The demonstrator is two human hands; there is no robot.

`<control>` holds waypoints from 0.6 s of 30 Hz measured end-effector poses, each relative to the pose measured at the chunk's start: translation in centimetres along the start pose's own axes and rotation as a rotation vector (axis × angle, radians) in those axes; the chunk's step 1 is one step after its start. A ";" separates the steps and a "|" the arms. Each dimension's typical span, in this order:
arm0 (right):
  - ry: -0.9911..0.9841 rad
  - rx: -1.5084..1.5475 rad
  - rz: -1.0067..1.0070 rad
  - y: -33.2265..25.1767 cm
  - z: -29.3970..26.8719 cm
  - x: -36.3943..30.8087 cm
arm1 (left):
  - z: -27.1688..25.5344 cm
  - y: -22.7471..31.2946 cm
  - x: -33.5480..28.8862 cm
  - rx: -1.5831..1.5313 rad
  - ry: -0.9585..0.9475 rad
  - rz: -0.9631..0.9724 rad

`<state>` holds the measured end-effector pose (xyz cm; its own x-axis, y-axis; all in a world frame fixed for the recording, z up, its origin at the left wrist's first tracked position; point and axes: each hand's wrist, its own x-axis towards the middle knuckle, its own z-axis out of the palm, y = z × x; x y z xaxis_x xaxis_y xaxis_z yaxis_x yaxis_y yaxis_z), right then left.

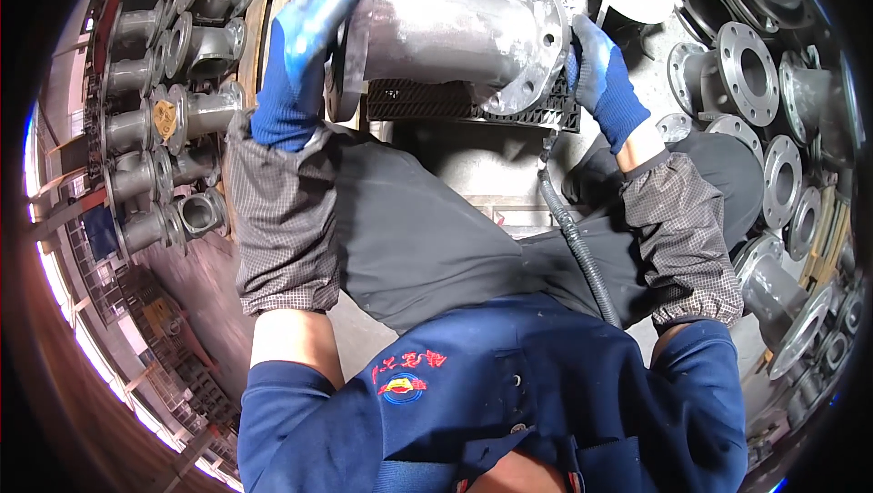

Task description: The person uses a hand tool to clean and deburr the internal surfaces and bolt holes of cast metal pipe elbows on a wooden pallet.

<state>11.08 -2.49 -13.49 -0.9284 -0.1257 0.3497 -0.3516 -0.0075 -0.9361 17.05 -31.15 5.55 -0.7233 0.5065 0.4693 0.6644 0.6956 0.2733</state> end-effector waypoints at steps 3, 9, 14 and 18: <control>-0.182 -0.044 0.028 -0.7 -2.6 0.5 | 0.1 2.8 -0.3 -0.226 -0.090 -0.599; 0.069 0.306 1.043 -3.7 1.4 -0.1 | 1.0 4.2 -0.2 -0.255 0.017 -0.637; 0.272 0.369 1.141 -1.8 3.0 -2.0 | 2.2 3.8 -0.1 -0.368 0.084 -0.775; 0.235 0.392 1.136 -2.2 2.8 -0.8 | 3.1 2.8 1.0 -0.291 0.138 -0.789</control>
<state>12.89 -5.13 -11.78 -0.6972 -0.0736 -0.7130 0.6949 -0.3134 -0.6472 17.59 -27.04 4.17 -0.9780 -0.1515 0.1431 0.0104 0.6504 0.7595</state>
